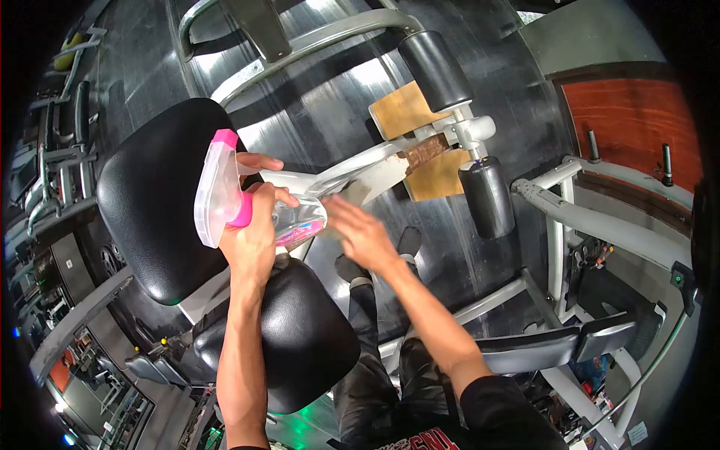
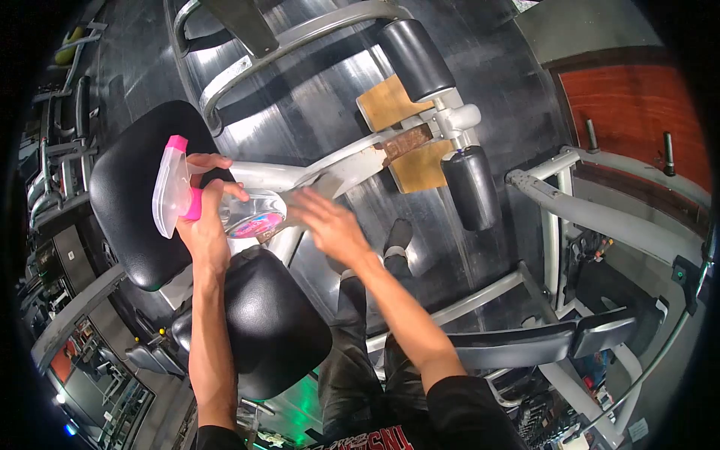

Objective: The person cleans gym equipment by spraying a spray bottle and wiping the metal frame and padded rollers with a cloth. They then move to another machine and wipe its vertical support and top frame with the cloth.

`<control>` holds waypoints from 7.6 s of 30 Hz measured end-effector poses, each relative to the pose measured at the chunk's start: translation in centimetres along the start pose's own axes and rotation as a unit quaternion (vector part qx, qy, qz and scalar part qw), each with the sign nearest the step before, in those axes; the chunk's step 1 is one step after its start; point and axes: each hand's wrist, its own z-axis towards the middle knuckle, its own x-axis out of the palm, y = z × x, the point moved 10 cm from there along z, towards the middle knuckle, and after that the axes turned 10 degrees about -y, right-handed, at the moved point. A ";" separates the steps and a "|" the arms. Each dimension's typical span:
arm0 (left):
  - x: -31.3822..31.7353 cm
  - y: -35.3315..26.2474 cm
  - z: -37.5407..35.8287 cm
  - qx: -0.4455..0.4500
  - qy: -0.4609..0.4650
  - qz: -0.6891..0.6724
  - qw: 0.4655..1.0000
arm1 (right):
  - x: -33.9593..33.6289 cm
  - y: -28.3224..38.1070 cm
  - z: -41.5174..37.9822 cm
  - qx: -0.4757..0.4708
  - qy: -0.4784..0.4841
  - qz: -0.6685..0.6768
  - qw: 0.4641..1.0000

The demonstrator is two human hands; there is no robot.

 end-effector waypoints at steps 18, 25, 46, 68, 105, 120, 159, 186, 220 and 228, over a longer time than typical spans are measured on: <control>1.2 0.3 -1.2 -0.016 0.011 -0.019 1.000 | -2.0 -3.9 0.6 -0.014 -0.004 -0.071 0.997; 1.6 0.0 -1.2 -0.016 0.019 -0.027 0.999 | -4.4 -12.1 1.0 0.197 -0.171 -0.041 0.965; 1.5 0.1 -1.0 -0.029 0.012 -0.107 0.994 | 0.7 0.6 0.6 -0.070 0.013 -0.034 0.997; -1.4 0.7 0.7 -0.027 -0.072 -0.090 0.993 | -4.6 -13.6 2.4 0.089 -0.148 -0.078 0.982; -5.4 -3.2 2.0 0.073 -0.129 -0.156 0.977 | -3.9 -14.7 1.1 0.137 -0.175 -0.087 0.971; -3.3 -4.6 1.2 0.060 0.167 -0.203 0.963 | -3.9 -12.0 2.7 0.154 -0.157 -0.031 0.975; -3.3 -4.7 0.7 0.053 0.203 -0.080 0.975 | -0.4 -5.6 2.8 0.101 -0.051 -0.058 0.992; -3.9 -4.8 1.7 0.062 0.119 -0.131 0.982 | 4.8 -13.1 7.7 0.213 0.466 -0.136 0.848; -3.1 -4.0 1.9 0.000 0.084 -0.102 0.991 | 3.4 -19.6 8.8 0.236 0.421 -0.263 0.835; -3.0 -4.7 2.3 0.001 0.086 -0.146 0.986 | 8.5 -5.3 8.5 0.183 0.518 -0.018 0.835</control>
